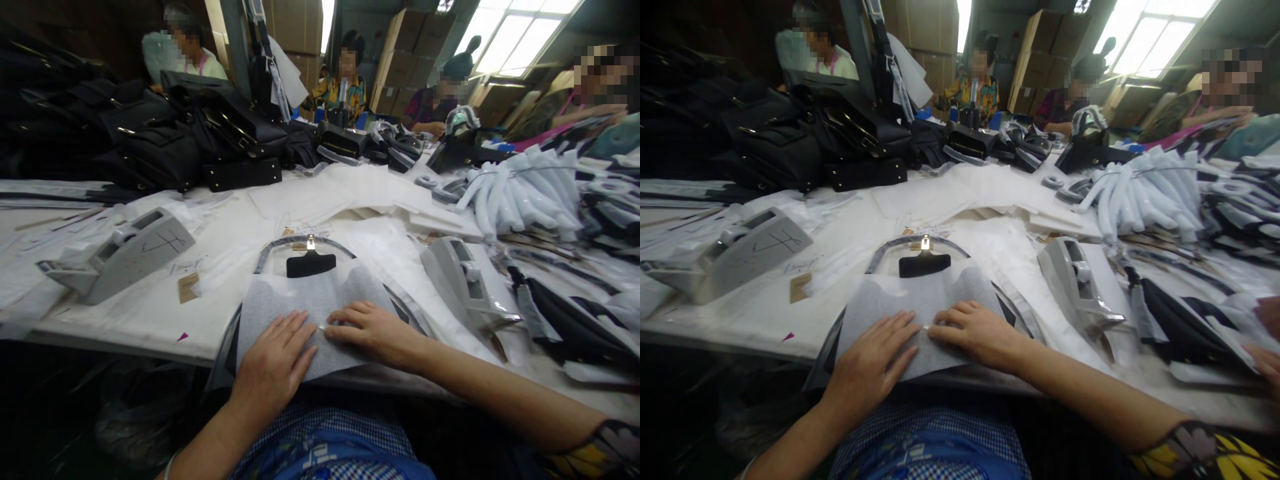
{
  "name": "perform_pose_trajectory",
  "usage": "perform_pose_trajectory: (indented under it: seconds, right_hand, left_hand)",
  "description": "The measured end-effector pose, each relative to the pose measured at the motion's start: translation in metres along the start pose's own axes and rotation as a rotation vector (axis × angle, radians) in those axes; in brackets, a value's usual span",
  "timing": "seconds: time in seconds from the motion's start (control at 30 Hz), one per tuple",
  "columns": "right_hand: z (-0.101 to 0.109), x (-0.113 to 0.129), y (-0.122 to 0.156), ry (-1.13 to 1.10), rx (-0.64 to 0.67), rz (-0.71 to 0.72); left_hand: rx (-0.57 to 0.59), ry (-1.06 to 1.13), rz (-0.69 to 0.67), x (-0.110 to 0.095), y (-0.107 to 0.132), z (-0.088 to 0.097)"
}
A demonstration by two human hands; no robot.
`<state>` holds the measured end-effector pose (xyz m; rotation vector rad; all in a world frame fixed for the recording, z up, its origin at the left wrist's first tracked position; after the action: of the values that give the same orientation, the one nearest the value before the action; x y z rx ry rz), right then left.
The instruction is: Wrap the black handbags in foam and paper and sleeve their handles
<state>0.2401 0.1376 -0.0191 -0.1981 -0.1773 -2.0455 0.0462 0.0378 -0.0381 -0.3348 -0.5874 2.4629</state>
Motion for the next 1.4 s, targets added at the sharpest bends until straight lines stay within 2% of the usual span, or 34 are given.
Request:
perform_pose_trajectory:
  seconds: [0.13, 0.4, 0.67, 0.8, 1.03, 1.23, 1.4]
  right_hand:
    - [-0.001, 0.000, 0.001, -0.059, -0.036, -0.012]
    - [0.001, 0.001, -0.003, -0.086, -0.002, -0.047]
    - [-0.003, 0.000, 0.000, -0.101, -0.028, -0.069]
    - [-0.004, 0.003, 0.003, -0.054, 0.011, -0.075]
    - [0.005, -0.003, -0.007, -0.038, 0.071, -0.027]
    - [0.003, -0.016, -0.010, -0.075, 0.093, -0.012]
    - [0.002, -0.017, -0.009, -0.105, 0.102, -0.022]
  left_hand:
    - [-0.007, -0.005, -0.003, 0.000, 0.001, 0.000]
    - [-0.007, -0.017, -0.019, 0.000, 0.000, 0.000]
    - [-0.001, -0.021, -0.026, 0.001, 0.001, -0.002]
    - [0.048, -0.032, -0.049, 0.000, -0.002, -0.001]
    - [0.229, 0.010, -0.062, 0.005, -0.012, 0.007]
    - [0.240, 0.017, -0.100, 0.010, -0.005, 0.006]
    - [0.238, 0.070, -0.060, 0.011, -0.006, 0.007]
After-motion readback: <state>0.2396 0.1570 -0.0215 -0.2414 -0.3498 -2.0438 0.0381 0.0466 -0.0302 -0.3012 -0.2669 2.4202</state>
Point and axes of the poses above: each hand's wrist, its own y-axis away from the middle knuckle, its own z-axis out of the back of the hand, x = y × z, the point moved 3 cm from there along -y, towards the middle knuckle, and after that the axes turned 15 degrees about -z, right-handed, at the moved point
